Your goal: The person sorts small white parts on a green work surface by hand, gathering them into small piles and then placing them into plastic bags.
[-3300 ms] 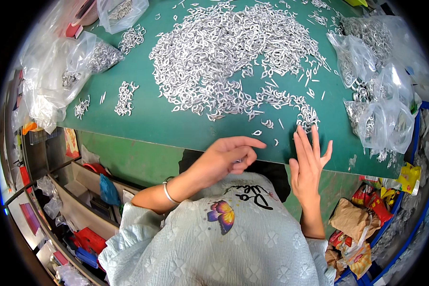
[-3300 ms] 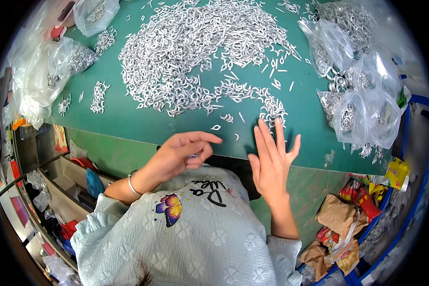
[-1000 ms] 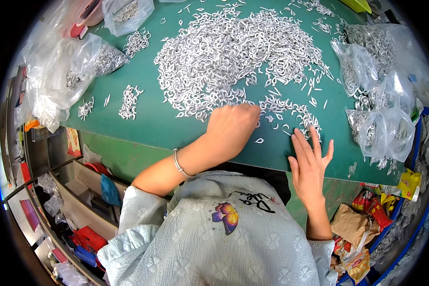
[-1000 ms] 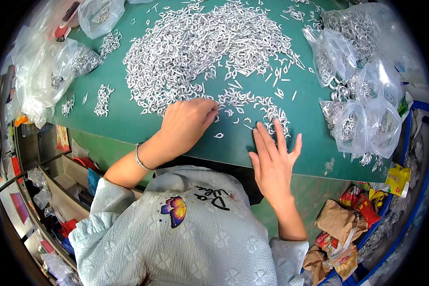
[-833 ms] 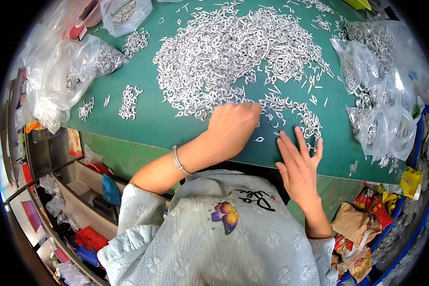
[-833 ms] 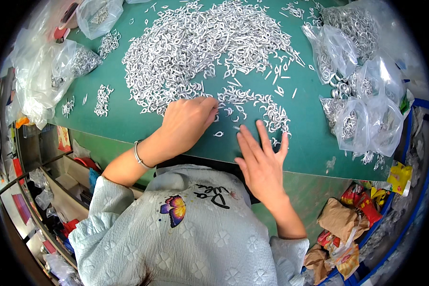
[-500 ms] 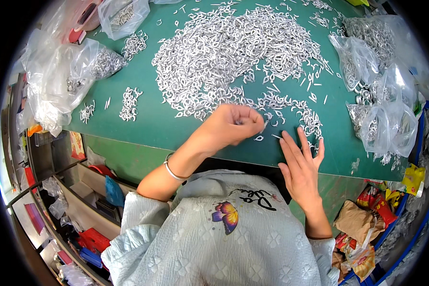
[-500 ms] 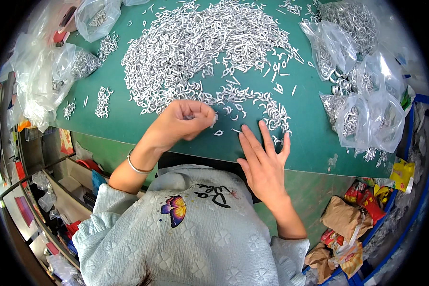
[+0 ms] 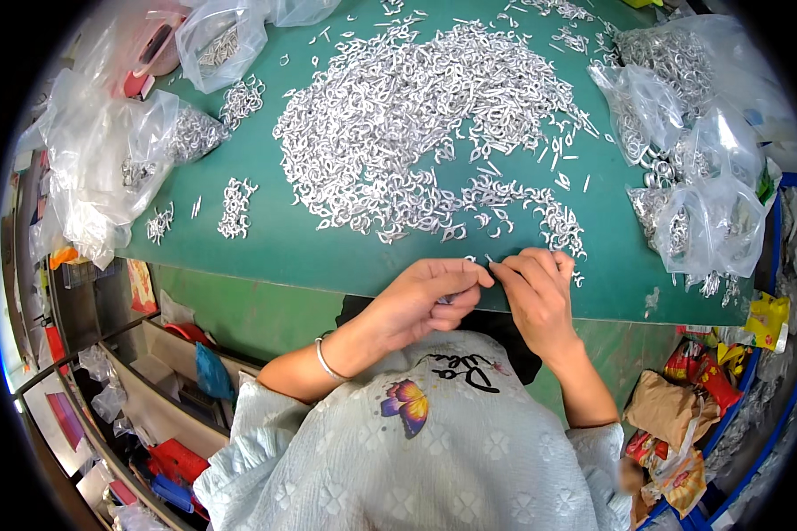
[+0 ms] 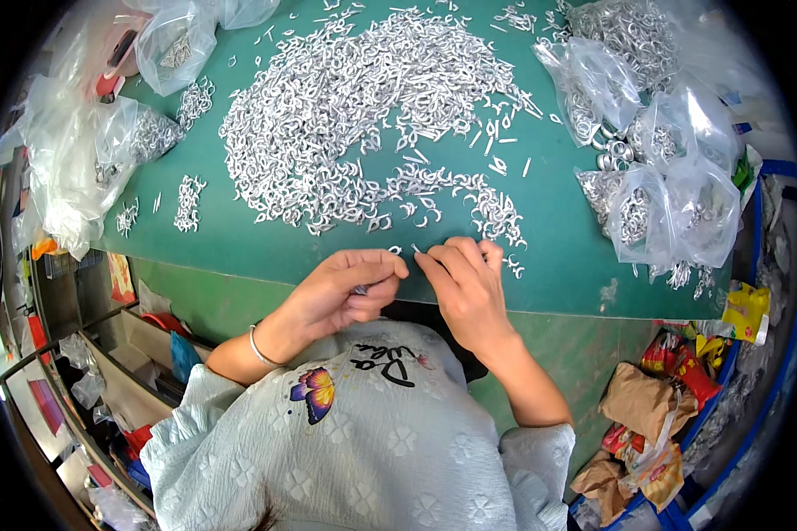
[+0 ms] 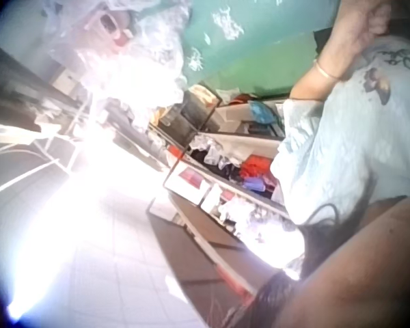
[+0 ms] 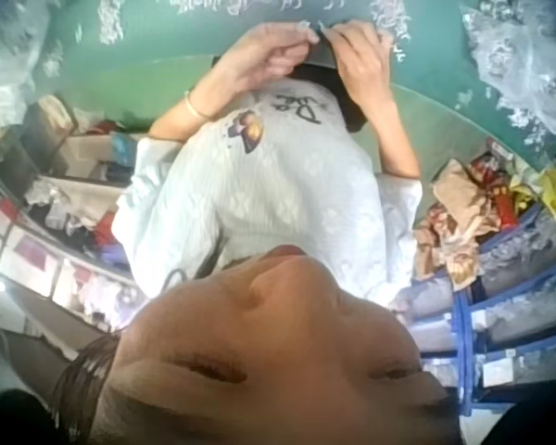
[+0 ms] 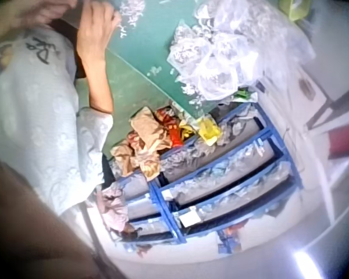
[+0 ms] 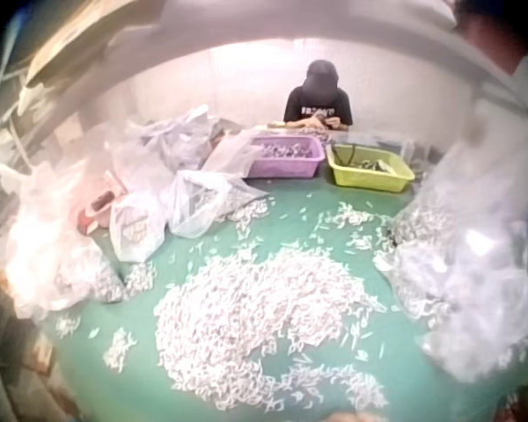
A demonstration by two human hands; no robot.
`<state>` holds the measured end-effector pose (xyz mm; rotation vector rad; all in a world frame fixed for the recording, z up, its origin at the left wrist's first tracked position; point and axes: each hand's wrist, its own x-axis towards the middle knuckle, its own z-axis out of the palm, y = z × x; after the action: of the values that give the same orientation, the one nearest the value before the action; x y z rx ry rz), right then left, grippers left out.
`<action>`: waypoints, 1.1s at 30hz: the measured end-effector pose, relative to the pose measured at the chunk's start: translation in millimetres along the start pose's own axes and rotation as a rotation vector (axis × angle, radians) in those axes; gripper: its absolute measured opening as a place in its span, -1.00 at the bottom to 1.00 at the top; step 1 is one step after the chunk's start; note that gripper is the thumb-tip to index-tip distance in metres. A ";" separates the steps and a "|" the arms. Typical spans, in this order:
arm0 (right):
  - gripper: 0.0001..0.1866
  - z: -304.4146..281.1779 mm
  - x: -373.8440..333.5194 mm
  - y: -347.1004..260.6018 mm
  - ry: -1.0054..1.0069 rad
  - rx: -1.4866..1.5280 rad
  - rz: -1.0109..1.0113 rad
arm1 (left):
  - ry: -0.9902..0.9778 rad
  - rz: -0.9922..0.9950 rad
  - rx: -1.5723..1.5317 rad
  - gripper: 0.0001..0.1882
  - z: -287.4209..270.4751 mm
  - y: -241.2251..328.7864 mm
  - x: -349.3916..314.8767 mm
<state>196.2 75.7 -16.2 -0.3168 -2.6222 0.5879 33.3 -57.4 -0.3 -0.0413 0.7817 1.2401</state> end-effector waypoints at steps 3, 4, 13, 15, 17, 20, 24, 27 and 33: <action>-0.76 -10.2 5.3 15.0 0.075 -0.019 0.076 | 0.155 0.288 0.497 -0.83 9.7 15.1 3.5; -0.78 -22.7 8.7 22.6 0.084 -0.062 0.155 | 0.263 0.460 0.873 -0.86 6.6 22.1 9.4; -0.76 -35.3 46.6 106.3 0.067 -0.112 0.403 | 0.452 0.836 1.639 -0.90 20.7 56.5 79.0; -0.81 -35.1 51.7 107.9 0.017 -0.047 0.416 | 0.484 0.885 1.665 -0.85 21.9 56.6 95.3; -0.83 -38.0 53.4 110.4 -0.029 -0.017 0.407 | 0.502 0.911 1.690 -0.82 28.1 57.9 109.0; -0.88 -39.9 57.8 107.4 -0.068 -0.093 0.313 | 0.524 0.879 1.800 -0.78 36.9 57.9 125.7; -0.81 -39.0 59.0 108.8 -0.077 -0.096 0.281 | 0.564 0.799 1.923 -0.79 39.1 58.4 138.1; -0.78 -41.5 61.6 111.1 -0.094 -0.031 0.311 | 0.536 0.869 1.905 -0.81 26.9 56.9 144.7; -0.83 -48.6 60.3 109.3 0.013 0.214 0.436 | 0.244 0.610 1.170 -0.84 35.5 80.0 125.9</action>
<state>179.0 208.0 -4.1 -0.8288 -2.4556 0.9934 -3.7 90.8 -13.3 1.0789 1.7158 1.1620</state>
